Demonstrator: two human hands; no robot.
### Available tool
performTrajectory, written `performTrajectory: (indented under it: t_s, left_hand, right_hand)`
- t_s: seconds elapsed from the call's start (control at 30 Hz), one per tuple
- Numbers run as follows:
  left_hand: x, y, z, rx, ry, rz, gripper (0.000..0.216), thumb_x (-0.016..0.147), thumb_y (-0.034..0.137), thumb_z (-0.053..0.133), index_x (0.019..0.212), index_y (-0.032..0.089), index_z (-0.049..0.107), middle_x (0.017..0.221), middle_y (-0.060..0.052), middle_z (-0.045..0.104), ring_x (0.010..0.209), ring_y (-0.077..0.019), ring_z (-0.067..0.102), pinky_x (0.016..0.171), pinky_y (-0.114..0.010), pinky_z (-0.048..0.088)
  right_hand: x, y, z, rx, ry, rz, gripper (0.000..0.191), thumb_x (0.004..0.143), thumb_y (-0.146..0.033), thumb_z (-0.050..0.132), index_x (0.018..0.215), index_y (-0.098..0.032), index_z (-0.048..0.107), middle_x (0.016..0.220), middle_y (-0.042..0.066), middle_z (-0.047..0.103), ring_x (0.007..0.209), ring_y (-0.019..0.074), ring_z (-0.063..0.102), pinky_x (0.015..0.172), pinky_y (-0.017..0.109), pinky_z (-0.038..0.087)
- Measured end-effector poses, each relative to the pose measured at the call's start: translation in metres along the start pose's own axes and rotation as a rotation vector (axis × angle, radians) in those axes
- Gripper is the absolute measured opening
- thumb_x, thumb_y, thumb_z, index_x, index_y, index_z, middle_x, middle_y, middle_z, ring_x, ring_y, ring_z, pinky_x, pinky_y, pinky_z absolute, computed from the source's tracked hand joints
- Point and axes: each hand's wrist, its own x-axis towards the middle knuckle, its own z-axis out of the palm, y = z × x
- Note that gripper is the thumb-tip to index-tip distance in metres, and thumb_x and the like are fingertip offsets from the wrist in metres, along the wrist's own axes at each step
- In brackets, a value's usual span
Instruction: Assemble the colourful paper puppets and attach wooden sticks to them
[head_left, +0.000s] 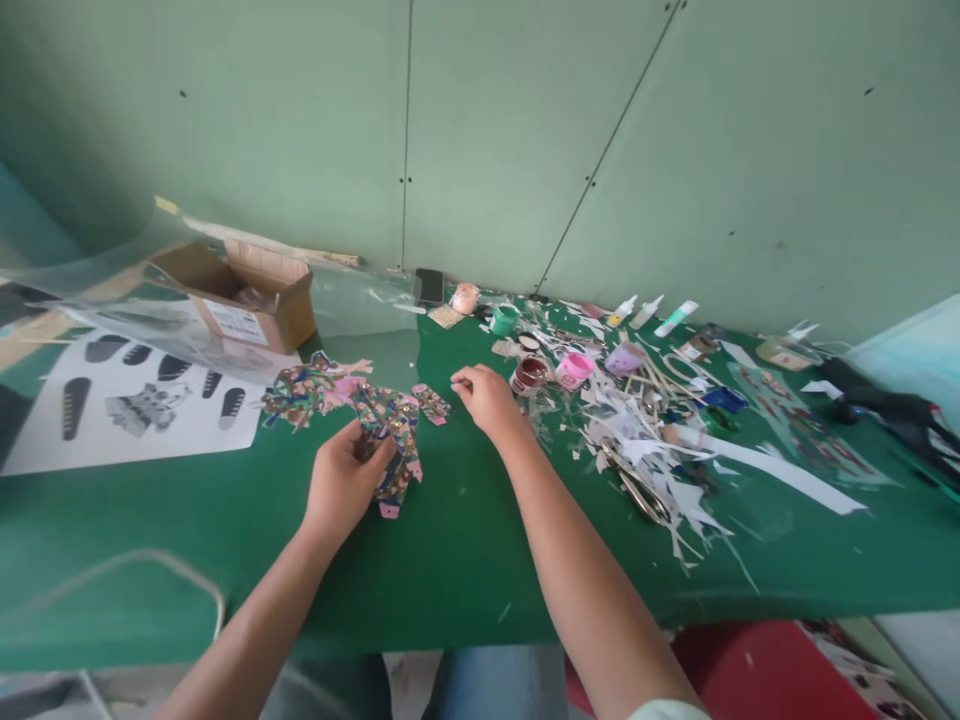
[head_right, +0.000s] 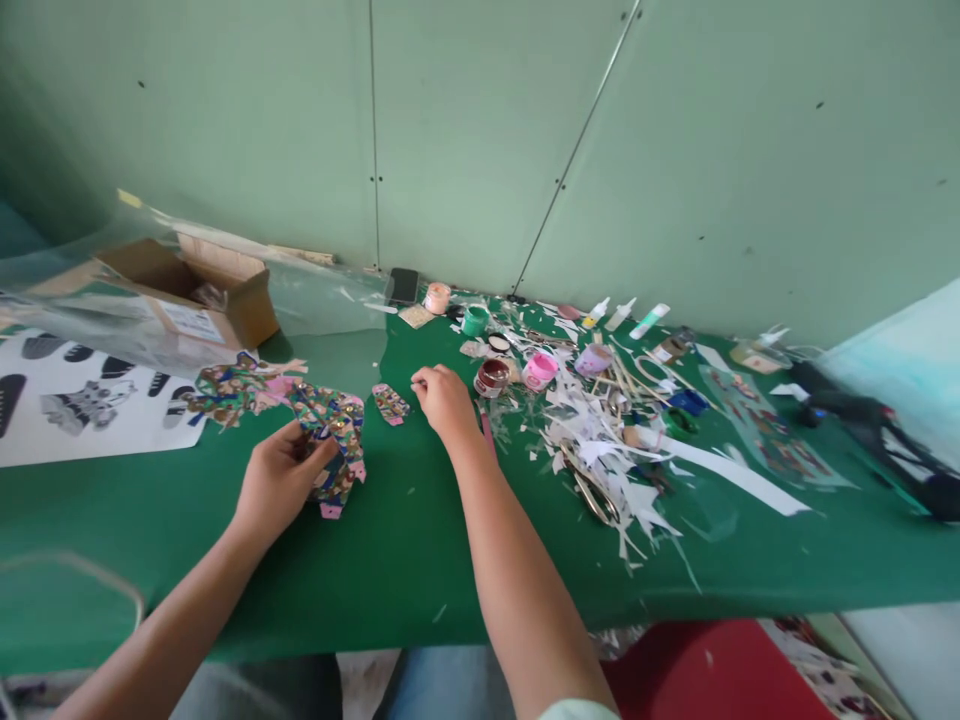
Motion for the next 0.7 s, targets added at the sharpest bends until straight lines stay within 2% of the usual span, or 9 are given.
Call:
performTrajectory:
  t_s: [0.13, 0.23, 0.3, 0.4, 0.47, 0.57, 0.7]
  left_hand:
    - [0.002, 0.008, 0.002, -0.203, 0.025, -0.066, 0.025, 0.062, 0.038, 0.068, 0.069, 0.016, 0.057, 0.059, 0.001, 0.058, 0.053, -0.0108, 0.051, 0.048, -0.021, 0.038]
    - [0.014, 0.03, 0.008, -0.388, 0.145, -0.073, 0.023, 0.062, 0.035, 0.066, 0.071, 0.017, 0.055, 0.058, 0.004, 0.055, 0.049, -0.008, 0.048, 0.046, -0.019, 0.037]
    - [0.03, 0.051, 0.015, -0.445, 0.203, 0.022, 0.017, 0.063, 0.03, 0.064, 0.068, 0.017, 0.054, 0.056, 0.006, 0.051, 0.048, -0.0057, 0.045, 0.046, -0.017, 0.034]
    - [0.061, 0.08, 0.03, -0.576, 0.202, 0.158, 0.013, 0.063, 0.024, 0.063, 0.069, 0.017, 0.054, 0.06, 0.005, 0.054, 0.051, -0.0057, 0.048, 0.048, -0.016, 0.037]
    - [0.085, 0.091, 0.039, -0.658, 0.189, 0.112, 0.012, 0.062, 0.02, 0.062, 0.067, 0.017, 0.051, 0.056, 0.006, 0.053, 0.046, -0.0053, 0.045, 0.045, -0.017, 0.035]
    - [0.115, 0.088, 0.049, -0.748, 0.186, 0.088, 0.014, 0.061, 0.017, 0.063, 0.067, 0.018, 0.051, 0.054, 0.007, 0.052, 0.042, -0.0056, 0.047, 0.042, -0.018, 0.036]
    - [0.137, 0.06, 0.05, -0.697, 0.202, 0.049, 0.015, 0.061, 0.017, 0.064, 0.066, 0.018, 0.049, 0.053, 0.007, 0.052, 0.038, -0.0055, 0.048, 0.038, -0.018, 0.033]
  right_hand:
    - [0.001, 0.006, 0.0, -0.014, -0.02, 0.031, 0.018, 0.088, -0.014, 0.058, 0.101, -0.019, 0.069, 0.097, 0.007, 0.07, 0.091, 0.0177, 0.065, 0.085, 0.027, 0.046]
    - [0.001, 0.006, 0.001, -0.034, -0.018, 0.041, 0.016, 0.089, -0.017, 0.058, 0.1, -0.019, 0.069, 0.099, 0.007, 0.071, 0.092, 0.0184, 0.065, 0.082, 0.027, 0.046]
    - [0.001, 0.005, 0.001, -0.053, -0.017, 0.047, 0.016, 0.09, -0.017, 0.056, 0.096, -0.019, 0.07, 0.099, 0.008, 0.071, 0.093, 0.0188, 0.065, 0.081, 0.027, 0.046]
    - [0.0, 0.003, -0.003, -0.08, -0.03, 0.055, 0.018, 0.089, -0.014, 0.053, 0.087, -0.019, 0.071, 0.096, 0.009, 0.071, 0.093, 0.0198, 0.064, 0.08, 0.027, 0.046]
    - [0.0, 0.001, -0.007, -0.093, -0.045, 0.06, 0.019, 0.088, -0.012, 0.053, 0.084, -0.018, 0.071, 0.094, 0.01, 0.071, 0.091, 0.0208, 0.064, 0.078, 0.028, 0.046]
    - [-0.001, -0.002, -0.016, -0.097, -0.044, 0.06, 0.021, 0.088, -0.011, 0.051, 0.083, -0.017, 0.071, 0.093, 0.011, 0.07, 0.087, 0.0208, 0.065, 0.076, 0.028, 0.046]
    - [-0.006, -0.009, -0.035, -0.062, 0.024, 0.022, 0.022, 0.091, -0.015, 0.047, 0.094, -0.02, 0.068, 0.102, 0.007, 0.068, 0.088, 0.0174, 0.064, 0.076, 0.026, 0.045]
